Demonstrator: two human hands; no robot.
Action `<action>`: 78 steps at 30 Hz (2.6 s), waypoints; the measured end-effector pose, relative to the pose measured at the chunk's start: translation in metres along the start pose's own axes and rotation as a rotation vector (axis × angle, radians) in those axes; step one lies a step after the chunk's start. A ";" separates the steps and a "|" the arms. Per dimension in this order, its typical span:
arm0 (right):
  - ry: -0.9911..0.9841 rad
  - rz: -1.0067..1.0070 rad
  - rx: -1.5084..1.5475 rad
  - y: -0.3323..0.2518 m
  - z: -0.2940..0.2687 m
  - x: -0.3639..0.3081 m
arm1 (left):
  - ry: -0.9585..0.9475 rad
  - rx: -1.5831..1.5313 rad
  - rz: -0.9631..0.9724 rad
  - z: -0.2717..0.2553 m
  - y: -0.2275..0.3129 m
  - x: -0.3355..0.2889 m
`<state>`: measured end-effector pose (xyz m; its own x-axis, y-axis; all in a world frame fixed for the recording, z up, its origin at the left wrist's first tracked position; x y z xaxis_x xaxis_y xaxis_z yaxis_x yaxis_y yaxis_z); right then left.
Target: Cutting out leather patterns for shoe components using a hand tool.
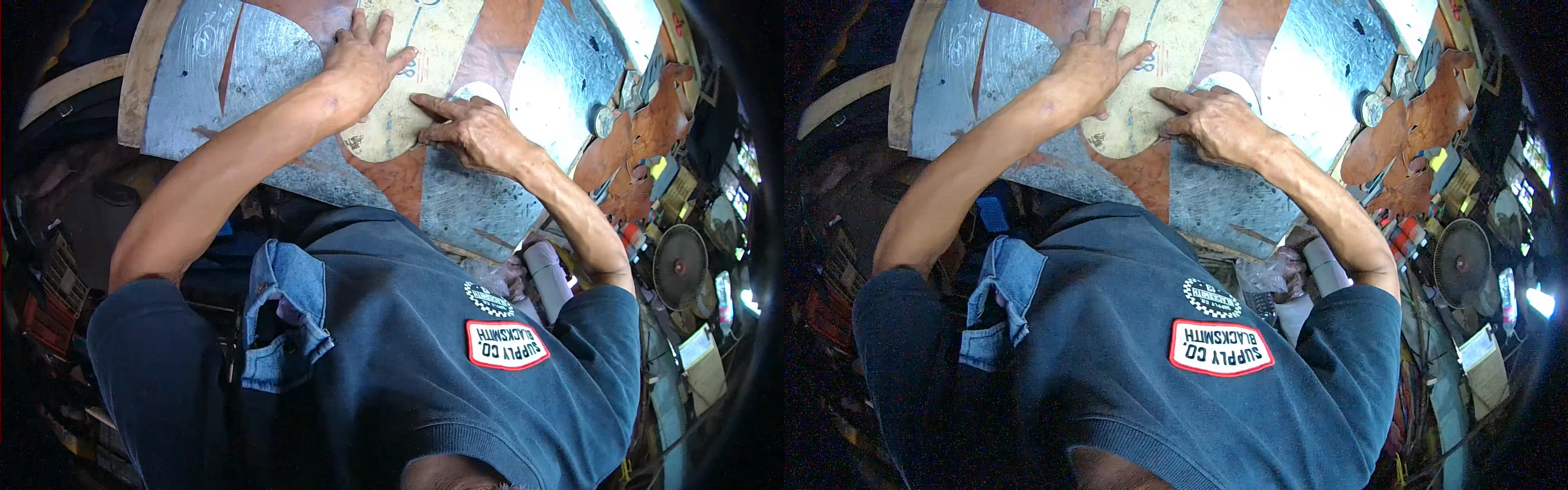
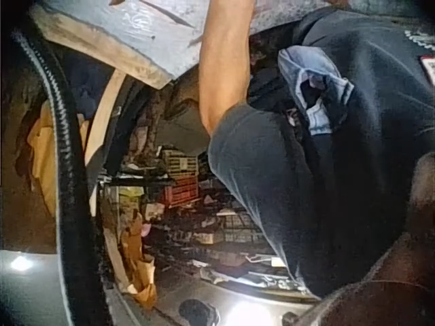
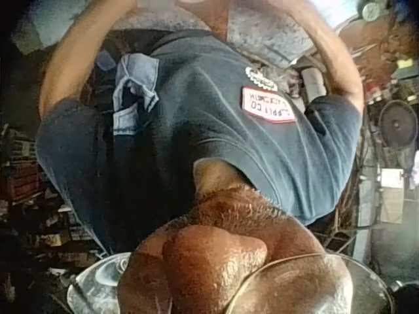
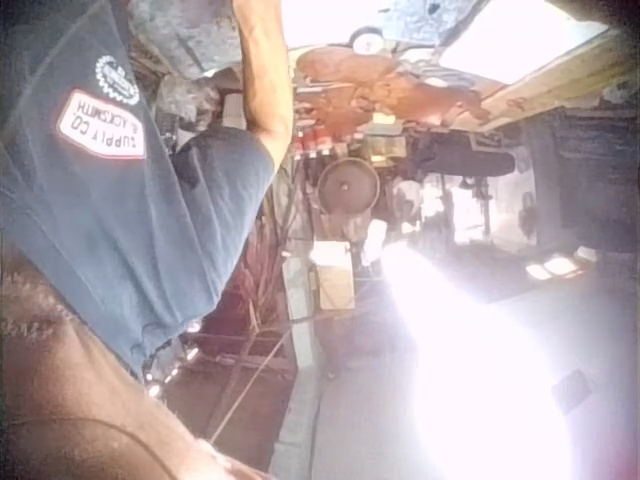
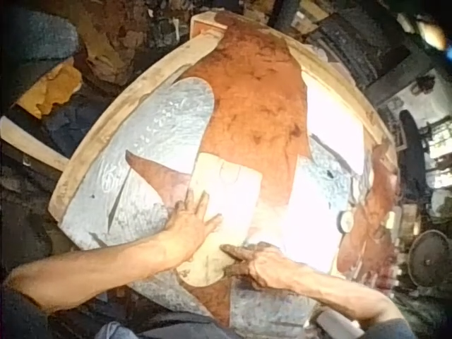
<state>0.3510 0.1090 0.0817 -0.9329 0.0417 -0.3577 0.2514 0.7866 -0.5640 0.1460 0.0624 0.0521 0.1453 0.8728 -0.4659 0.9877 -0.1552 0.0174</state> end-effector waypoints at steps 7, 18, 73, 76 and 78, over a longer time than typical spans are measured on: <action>0.004 -0.157 -0.089 0.036 -0.019 0.010 | -0.111 0.092 -0.023 -0.002 0.003 0.000; 0.020 -0.057 0.117 0.060 -0.074 0.016 | 0.120 -0.021 0.069 0.005 -0.011 0.000; 0.397 0.296 -0.163 0.135 -0.089 0.046 | -0.151 -0.104 -0.027 -0.034 -0.036 0.042; 0.457 0.334 -0.146 0.133 -0.083 0.040 | -0.145 -0.098 -0.022 -0.036 -0.035 0.041; 0.465 0.375 -0.129 0.132 -0.079 0.035 | -0.142 -0.095 -0.018 -0.037 -0.035 0.041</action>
<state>0.3313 0.2630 0.0540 -0.8089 0.5721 -0.1358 0.5785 0.7330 -0.3577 0.1194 0.1204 0.0654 0.1249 0.7996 -0.5874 0.9920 -0.0902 0.0881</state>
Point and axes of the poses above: each hand's wrist, its own x-axis towards the middle knuckle, its own z-axis out of the palm, y = z × x, the point moved 1 cm from there along x, towards the middle knuckle, and after that the axes turned 5 degrees about -z, right-handed, at the moved point
